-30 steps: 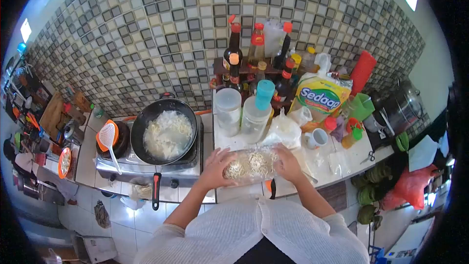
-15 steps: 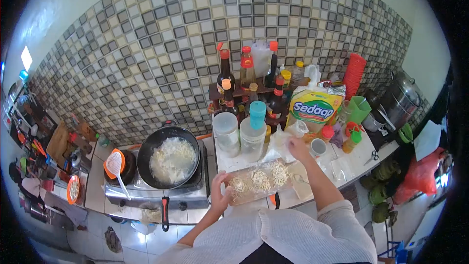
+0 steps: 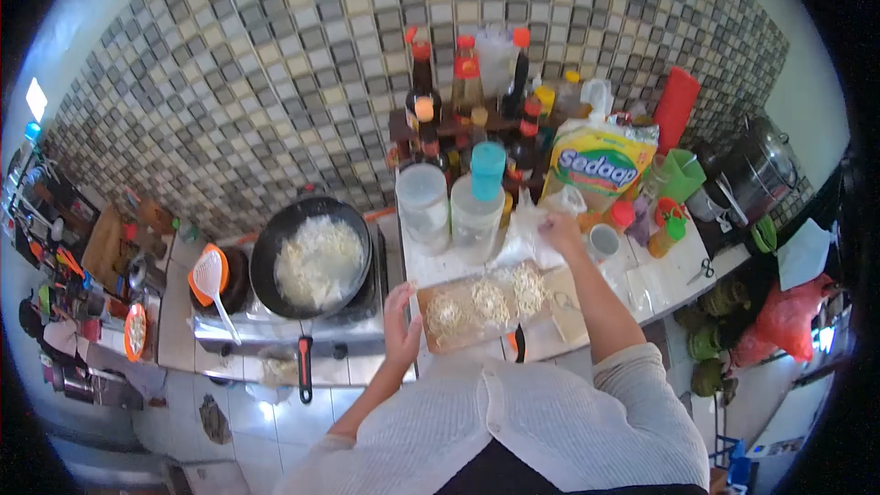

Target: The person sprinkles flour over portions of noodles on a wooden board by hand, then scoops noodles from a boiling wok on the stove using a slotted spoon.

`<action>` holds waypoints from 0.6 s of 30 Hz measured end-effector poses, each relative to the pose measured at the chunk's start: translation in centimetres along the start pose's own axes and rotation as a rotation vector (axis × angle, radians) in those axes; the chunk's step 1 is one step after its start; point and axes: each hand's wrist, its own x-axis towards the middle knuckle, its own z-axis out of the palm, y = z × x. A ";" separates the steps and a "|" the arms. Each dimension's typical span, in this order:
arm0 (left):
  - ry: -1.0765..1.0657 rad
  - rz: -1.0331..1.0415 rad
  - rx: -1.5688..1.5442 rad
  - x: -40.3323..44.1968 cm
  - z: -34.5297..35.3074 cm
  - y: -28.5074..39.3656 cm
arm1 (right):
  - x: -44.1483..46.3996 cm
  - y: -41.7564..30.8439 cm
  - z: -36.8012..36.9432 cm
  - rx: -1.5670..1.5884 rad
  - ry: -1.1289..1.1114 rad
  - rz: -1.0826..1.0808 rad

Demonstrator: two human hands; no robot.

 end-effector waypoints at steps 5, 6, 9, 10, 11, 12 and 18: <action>-0.002 -0.047 0.000 0.0 0.0 0.3 | -0.1 1.0 0.3 0.300 -0.138 0.319; -0.003 -0.047 -0.003 0.1 0.0 0.4 | -0.1 1.0 0.6 0.012 -0.068 0.039; -0.014 -0.054 0.005 0.1 0.2 0.5 | -1.3 -1.9 1.1 -0.245 0.037 -0.159; -0.015 -0.053 -0.001 0.1 0.3 0.4 | -1.4 -2.4 1.4 -0.243 0.044 -0.238; -0.014 -0.051 -0.006 0.1 0.3 0.4 | -1.4 -2.9 1.5 -0.241 0.052 -0.318; -0.014 -0.058 -0.007 0.1 0.3 0.3 | -1.7 -3.6 1.4 -0.243 0.045 -0.316; 0.023 -0.038 0.014 -0.1 -0.4 -0.2 | -1.6 -3.7 1.3 -0.389 -0.075 -0.165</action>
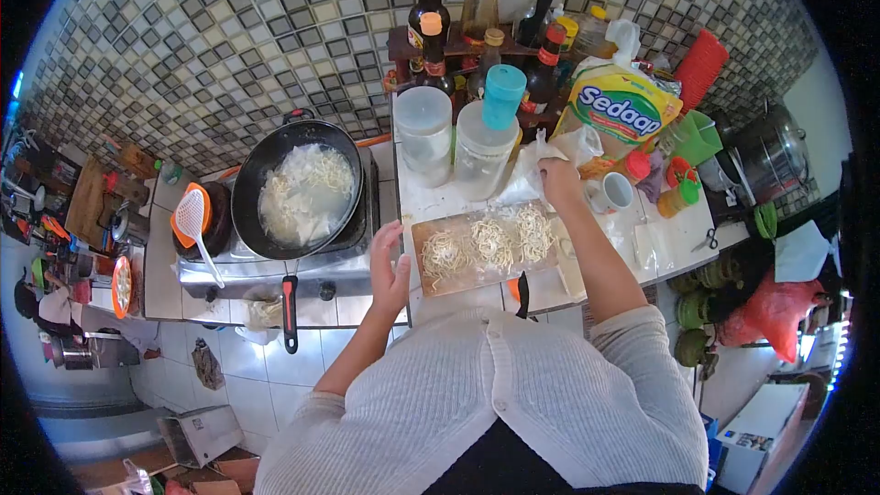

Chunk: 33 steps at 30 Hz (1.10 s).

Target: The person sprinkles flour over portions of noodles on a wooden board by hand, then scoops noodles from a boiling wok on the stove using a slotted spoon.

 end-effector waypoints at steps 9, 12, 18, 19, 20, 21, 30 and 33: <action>0.021 -0.029 0.020 0.3 0.0 -0.7 | -2.9 -0.8 -2.7 1.039 0.104 0.235; 0.011 -0.032 0.027 0.6 0.5 -1.0 | -4.7 -4.0 -2.9 1.194 -0.170 0.223; -0.013 -0.011 0.003 1.0 1.0 -0.7 | -6.9 -7.5 -1.6 0.970 -0.351 0.019; -0.010 -0.004 0.010 0.9 1.0 -0.7 | -7.1 -7.9 -1.8 0.971 -0.351 0.019; -0.006 0.003 0.017 0.9 0.9 -0.7 | -7.3 -8.3 -2.1 0.906 -0.326 0.016; -0.005 0.004 0.018 0.8 0.9 -0.7 | -7.4 -8.5 -2.3 0.842 -0.303 0.013; 0.036 -0.035 0.010 0.1 0.1 -0.9 | -6.5 -4.5 -3.7 0.788 -0.154 0.104; 0.034 -0.022 0.018 0.1 0.1 -0.7 | -7.1 -3.7 -4.4 0.767 -0.099 0.109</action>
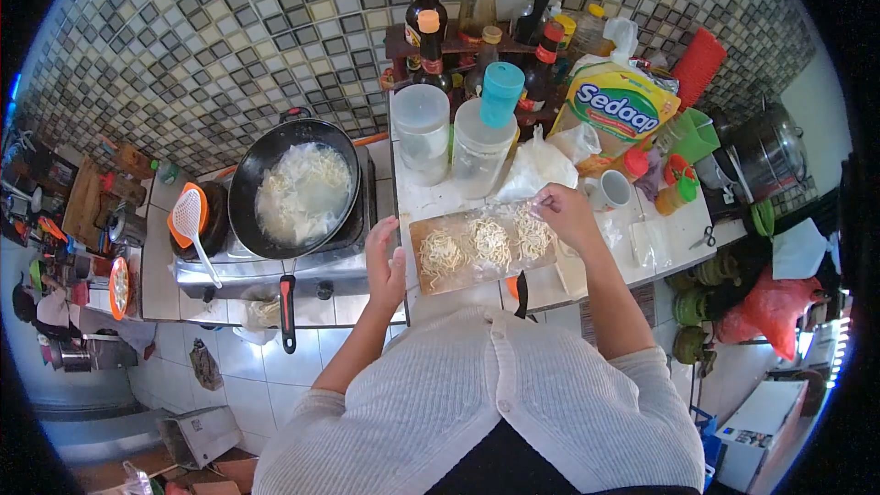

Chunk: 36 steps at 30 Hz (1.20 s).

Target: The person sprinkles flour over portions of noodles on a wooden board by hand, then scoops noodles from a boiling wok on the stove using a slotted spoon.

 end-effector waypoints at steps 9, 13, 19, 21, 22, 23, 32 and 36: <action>-0.023 -0.001 0.025 -0.2 0.5 0.3 | -1.0 0.6 -0.9 -0.065 -0.031 0.034; -0.018 -0.007 0.020 -0.2 0.4 0.3 | -1.2 -0.4 -1.3 -0.159 -0.019 0.018; 0.002 -0.016 0.016 -0.4 0.2 0.3 | -1.2 0.9 -1.4 -0.031 -0.059 -0.045; 0.000 -0.013 0.017 -0.3 0.1 0.4 | -1.3 0.7 -1.3 -0.031 -0.036 0.004; 0.001 -0.014 0.019 -0.4 0.0 0.4 | -1.4 0.5 -1.3 -0.031 -0.035 0.002; 0.002 -0.015 0.020 -0.4 0.0 0.4 | -1.5 0.0 -1.4 -0.072 -0.028 0.006; -0.029 0.009 0.010 -0.8 -0.7 0.2 | -2.3 0.3 -0.7 -0.037 0.041 0.002; -0.034 0.011 0.007 -1.0 -1.4 0.1 | -2.5 -0.4 -0.4 -0.133 0.084 0.016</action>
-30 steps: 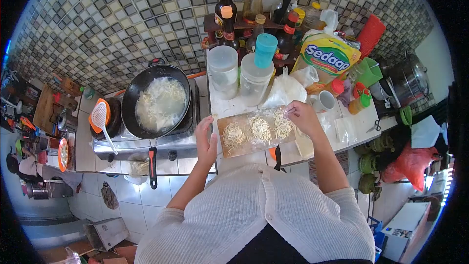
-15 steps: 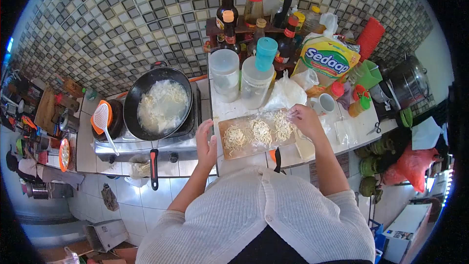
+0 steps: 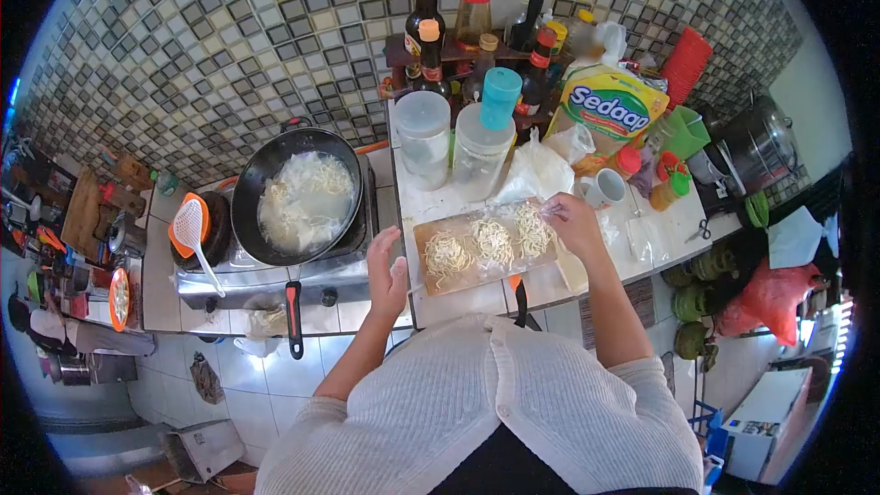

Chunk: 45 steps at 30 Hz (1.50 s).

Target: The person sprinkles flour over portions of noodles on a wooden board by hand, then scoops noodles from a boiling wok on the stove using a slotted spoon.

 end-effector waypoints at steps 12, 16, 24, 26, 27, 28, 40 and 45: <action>0.013 0.014 -0.022 -0.2 -2.9 -0.4 | -0.5 -0.1 1.2 0.024 0.076 0.007; 0.021 0.006 -0.053 0.0 -3.9 -0.3 | -0.2 0.7 2.6 0.073 0.069 0.005; 0.006 0.019 -0.145 1.3 -6.7 1.5 | -1.9 -7.7 8.4 0.199 -0.116 -0.047; -0.011 0.018 -0.141 1.7 -7.6 2.0 | -2.2 -8.2 10.0 0.183 -0.086 -0.079; -0.016 0.020 -0.143 1.9 -8.2 2.3 | -2.4 -8.8 10.5 0.102 -0.068 -0.119; -0.041 0.023 -0.131 2.2 -8.9 2.7 | -2.5 -9.4 10.9 0.021 -0.050 -0.158; -0.187 -0.039 -0.157 3.9 -14.1 2.3 | -3.8 -6.1 13.1 0.501 0.070 0.072; -0.228 -0.054 -0.101 4.3 -14.7 1.6 | -3.1 -5.2 9.8 0.489 0.259 0.127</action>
